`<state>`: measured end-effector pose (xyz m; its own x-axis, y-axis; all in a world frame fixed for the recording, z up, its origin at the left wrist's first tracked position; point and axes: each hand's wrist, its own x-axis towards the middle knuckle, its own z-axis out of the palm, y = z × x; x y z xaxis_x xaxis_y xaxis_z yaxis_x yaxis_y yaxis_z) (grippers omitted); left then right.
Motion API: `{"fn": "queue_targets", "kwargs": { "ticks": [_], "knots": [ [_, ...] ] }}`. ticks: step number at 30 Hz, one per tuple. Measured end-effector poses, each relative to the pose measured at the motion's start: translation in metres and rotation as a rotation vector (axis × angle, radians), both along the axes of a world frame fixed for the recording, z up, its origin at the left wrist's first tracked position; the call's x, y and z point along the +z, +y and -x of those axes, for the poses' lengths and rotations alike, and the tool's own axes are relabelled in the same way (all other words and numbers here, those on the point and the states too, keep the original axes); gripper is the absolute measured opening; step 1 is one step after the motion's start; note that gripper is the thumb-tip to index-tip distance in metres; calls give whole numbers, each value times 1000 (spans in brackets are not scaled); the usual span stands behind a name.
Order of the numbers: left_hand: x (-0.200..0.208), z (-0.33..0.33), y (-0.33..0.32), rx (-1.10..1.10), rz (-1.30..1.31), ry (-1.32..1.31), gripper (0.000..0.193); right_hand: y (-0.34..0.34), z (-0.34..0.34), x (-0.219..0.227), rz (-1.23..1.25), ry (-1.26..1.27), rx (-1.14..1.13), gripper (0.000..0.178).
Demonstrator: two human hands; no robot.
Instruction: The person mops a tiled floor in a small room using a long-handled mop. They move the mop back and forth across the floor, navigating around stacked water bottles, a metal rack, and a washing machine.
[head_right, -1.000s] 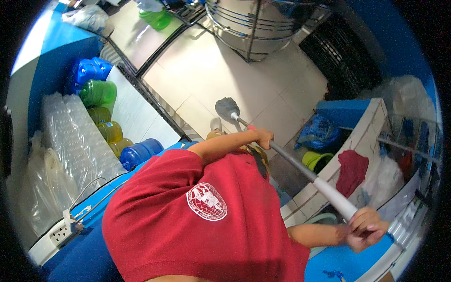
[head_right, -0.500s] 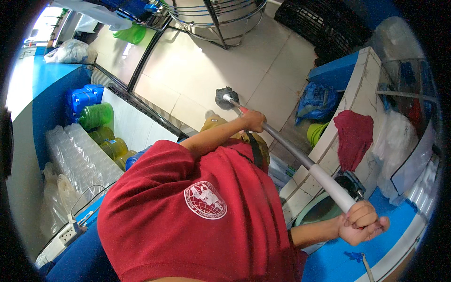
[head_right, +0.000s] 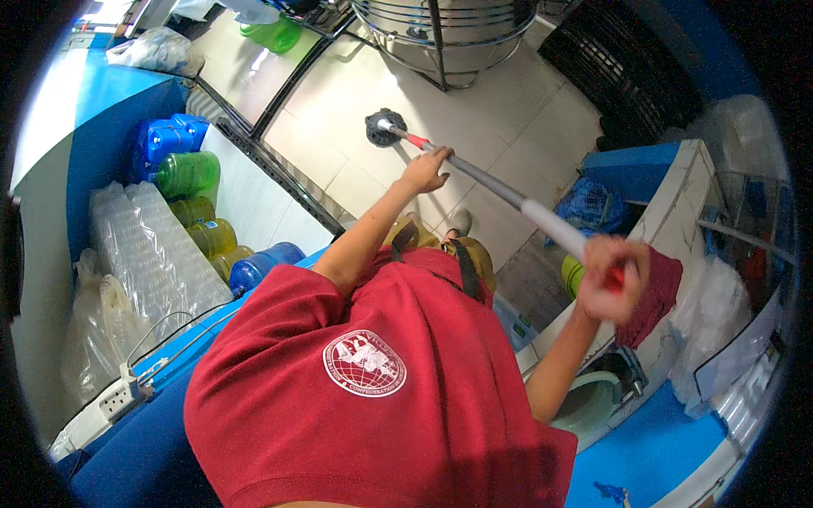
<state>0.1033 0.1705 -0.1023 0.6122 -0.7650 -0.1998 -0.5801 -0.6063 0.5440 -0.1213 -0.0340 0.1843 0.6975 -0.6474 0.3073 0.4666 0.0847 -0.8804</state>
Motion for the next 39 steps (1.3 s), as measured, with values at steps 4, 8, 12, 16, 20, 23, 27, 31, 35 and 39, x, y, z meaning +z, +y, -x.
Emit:
{"fn": "queue_targets", "kwargs": {
  "ticks": [4,8,12,16,20,23,27,31,35,39],
  "knots": [
    [9,-63,13,240,6,31,55,19,-97,-40,-120,36,185,29],
    [9,-112,50,497,79,-48,55,79,-175,-82,-18,107,246,27],
    [-6,-144,114,628,12,19,53,153,-210,-114,39,143,277,24],
    [-20,-178,152,571,5,-17,49,176,-228,-117,-56,94,370,22],
    [-23,-182,142,438,-54,-63,42,140,-221,-87,25,107,335,23],
    [-6,-178,99,172,-65,-105,22,99,-193,-63,39,150,218,25],
    [28,-128,7,-243,-8,55,27,26,-118,-41,-99,105,6,24],
    [58,-47,-80,-578,178,310,25,-60,-29,8,131,7,-549,18],
    [61,35,-142,-779,368,501,28,-98,57,87,319,-209,-479,17],
    [48,78,-178,-974,290,494,29,-88,72,111,710,-40,-602,21]
  ]
}}
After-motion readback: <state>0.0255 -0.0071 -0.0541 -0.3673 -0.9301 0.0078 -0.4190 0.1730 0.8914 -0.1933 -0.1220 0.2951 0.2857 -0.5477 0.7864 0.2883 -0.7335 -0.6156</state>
